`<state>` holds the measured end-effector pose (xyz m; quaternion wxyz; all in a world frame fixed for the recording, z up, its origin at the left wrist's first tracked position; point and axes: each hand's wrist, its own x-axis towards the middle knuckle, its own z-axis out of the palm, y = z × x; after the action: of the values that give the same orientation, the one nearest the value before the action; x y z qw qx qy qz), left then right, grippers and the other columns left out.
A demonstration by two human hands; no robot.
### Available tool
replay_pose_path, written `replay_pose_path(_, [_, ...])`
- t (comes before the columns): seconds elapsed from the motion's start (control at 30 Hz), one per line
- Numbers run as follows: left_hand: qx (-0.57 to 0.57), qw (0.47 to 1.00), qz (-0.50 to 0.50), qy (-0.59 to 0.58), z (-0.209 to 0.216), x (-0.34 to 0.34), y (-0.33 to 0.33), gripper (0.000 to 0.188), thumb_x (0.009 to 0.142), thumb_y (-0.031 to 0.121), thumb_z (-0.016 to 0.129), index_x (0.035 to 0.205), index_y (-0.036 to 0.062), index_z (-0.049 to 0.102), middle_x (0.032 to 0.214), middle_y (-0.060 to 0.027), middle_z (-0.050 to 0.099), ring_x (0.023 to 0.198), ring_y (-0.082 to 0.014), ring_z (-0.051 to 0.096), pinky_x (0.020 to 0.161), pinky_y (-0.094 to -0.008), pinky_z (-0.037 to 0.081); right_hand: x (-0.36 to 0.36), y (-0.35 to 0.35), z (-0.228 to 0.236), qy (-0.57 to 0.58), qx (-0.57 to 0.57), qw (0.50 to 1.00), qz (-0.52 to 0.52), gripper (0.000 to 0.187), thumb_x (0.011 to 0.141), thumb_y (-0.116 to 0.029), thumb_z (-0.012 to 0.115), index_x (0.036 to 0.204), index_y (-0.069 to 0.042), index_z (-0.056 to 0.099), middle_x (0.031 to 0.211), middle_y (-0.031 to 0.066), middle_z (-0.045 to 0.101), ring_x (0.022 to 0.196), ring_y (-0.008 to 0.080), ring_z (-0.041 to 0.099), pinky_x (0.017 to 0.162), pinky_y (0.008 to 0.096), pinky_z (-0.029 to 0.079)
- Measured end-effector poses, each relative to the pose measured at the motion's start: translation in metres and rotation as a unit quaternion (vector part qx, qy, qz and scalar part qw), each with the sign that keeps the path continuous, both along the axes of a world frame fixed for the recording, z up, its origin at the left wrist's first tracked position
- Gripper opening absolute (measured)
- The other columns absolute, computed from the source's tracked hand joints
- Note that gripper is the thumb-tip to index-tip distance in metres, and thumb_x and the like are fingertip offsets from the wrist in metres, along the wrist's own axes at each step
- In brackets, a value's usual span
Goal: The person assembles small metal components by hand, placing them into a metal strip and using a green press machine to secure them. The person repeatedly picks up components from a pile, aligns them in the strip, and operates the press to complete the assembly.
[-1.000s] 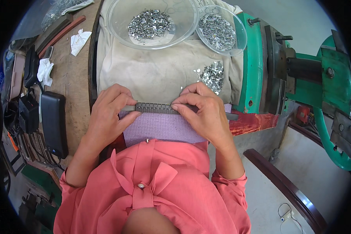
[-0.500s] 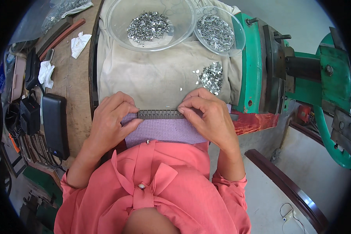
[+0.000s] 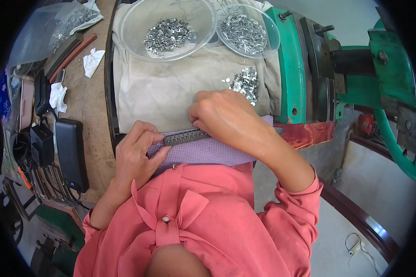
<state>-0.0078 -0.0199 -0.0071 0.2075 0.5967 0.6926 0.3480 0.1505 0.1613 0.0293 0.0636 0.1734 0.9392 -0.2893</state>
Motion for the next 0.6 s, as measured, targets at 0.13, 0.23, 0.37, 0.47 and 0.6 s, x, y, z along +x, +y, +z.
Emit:
replay_pose_path(0.13, [-0.004,1.000,-0.005,0.011,-0.001,0.001,0.000,0.029,0.066,0.003,0.084,0.086,0.0017,0.063,0.094,-0.0107,0.062,0.074,-0.0279,0.064,0.061,-0.0361,0.051,-0.008,0.005,-0.003,-0.032,0.037,0.997,0.054,0.008,0.079,-0.010,0.069,0.081,-0.002,0.071,0.087,0.0160,0.068,0.081,0.0365,0.068,0.072,0.0441,0.054])
replay_pose_path(0.23, [0.001,1.000,-0.011,0.017,0.000,0.000,0.002,0.029,0.066,0.003,0.084,0.086,0.0020,0.064,0.093,-0.0105,0.063,0.074,-0.0280,0.064,0.061,-0.0362,0.051,-0.004,0.011,-0.004,0.013,-0.009,0.999,0.030,0.010,0.078,-0.012,0.070,0.080,-0.001,0.069,0.085,0.0164,0.068,0.079,0.0388,0.068,0.069,0.0450,0.053])
replay_pose_path(0.37, [0.007,0.999,-0.024,0.036,0.002,-0.004,0.007,0.029,0.065,0.003,0.084,0.086,0.0025,0.065,0.091,-0.0099,0.063,0.075,-0.0280,0.064,0.064,-0.0365,0.051,0.013,0.018,0.002,0.090,-0.107,0.983,-0.116,0.011,0.081,-0.010,0.071,0.084,0.001,0.069,0.079,0.0122,0.069,0.070,0.0270,0.069,0.064,0.0369,0.054])
replay_pose_path(0.47, [0.005,0.998,-0.044,0.051,0.007,-0.009,0.016,0.028,0.065,0.003,0.084,0.086,0.0028,0.065,0.091,-0.0095,0.064,0.077,-0.0277,0.064,0.065,-0.0362,0.051,0.032,0.013,0.005,0.064,-0.229,0.930,-0.279,0.010,0.087,-0.006,0.071,0.093,0.002,0.069,0.076,0.0054,0.070,0.069,0.0081,0.064,0.064,0.0253,0.052])
replay_pose_path(0.6, [-0.003,0.997,-0.055,0.051,0.004,-0.013,0.023,0.027,0.065,0.004,0.084,0.086,0.0026,0.066,0.093,-0.0091,0.064,0.079,-0.0273,0.065,0.067,-0.0351,0.052,0.055,0.001,-0.017,0.101,-0.320,0.876,-0.346,0.011,0.088,-0.007,0.071,0.093,0.002,0.069,0.077,0.0056,0.070,0.071,0.0083,0.065,0.064,0.0260,0.052])
